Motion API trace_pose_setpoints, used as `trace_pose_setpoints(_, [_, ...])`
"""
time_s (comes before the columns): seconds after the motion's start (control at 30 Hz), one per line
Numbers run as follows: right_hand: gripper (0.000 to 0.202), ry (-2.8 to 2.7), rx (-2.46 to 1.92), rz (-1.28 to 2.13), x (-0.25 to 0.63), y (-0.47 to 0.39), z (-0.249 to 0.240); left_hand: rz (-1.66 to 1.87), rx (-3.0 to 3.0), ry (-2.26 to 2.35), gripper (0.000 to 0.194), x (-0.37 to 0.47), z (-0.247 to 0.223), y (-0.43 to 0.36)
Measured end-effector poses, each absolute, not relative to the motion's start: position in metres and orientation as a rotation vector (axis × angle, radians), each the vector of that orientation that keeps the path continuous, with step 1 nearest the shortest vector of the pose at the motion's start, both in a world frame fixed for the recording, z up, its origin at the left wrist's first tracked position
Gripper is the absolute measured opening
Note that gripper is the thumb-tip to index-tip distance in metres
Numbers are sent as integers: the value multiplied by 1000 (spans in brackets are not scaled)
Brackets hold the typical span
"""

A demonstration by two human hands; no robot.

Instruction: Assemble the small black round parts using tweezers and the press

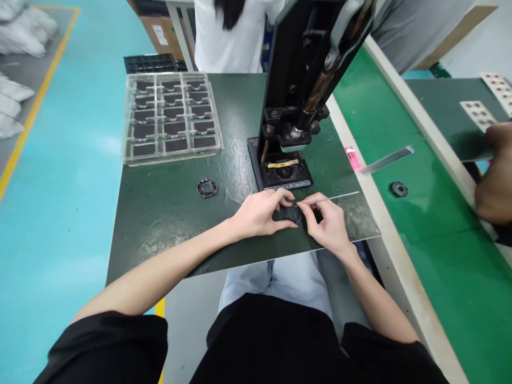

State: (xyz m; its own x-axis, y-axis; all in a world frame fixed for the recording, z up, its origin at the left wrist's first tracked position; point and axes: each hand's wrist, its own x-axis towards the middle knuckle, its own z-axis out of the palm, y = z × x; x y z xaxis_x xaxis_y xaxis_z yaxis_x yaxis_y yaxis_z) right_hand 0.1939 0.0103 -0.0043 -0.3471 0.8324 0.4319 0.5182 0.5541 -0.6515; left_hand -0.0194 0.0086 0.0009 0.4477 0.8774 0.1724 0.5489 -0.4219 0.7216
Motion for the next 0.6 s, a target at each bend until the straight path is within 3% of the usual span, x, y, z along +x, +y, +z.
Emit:
trace_pose_setpoints(0.4, [10, -2289, -962, 245, 189, 15, 2, 704, 2125, 1211, 57, -18, 0, 8])
trace_pose_setpoints(0.6, [12, -2257, -967, 273, 186, 16, -5, 702, 2061, 1185, 55, -15, 1, 8])
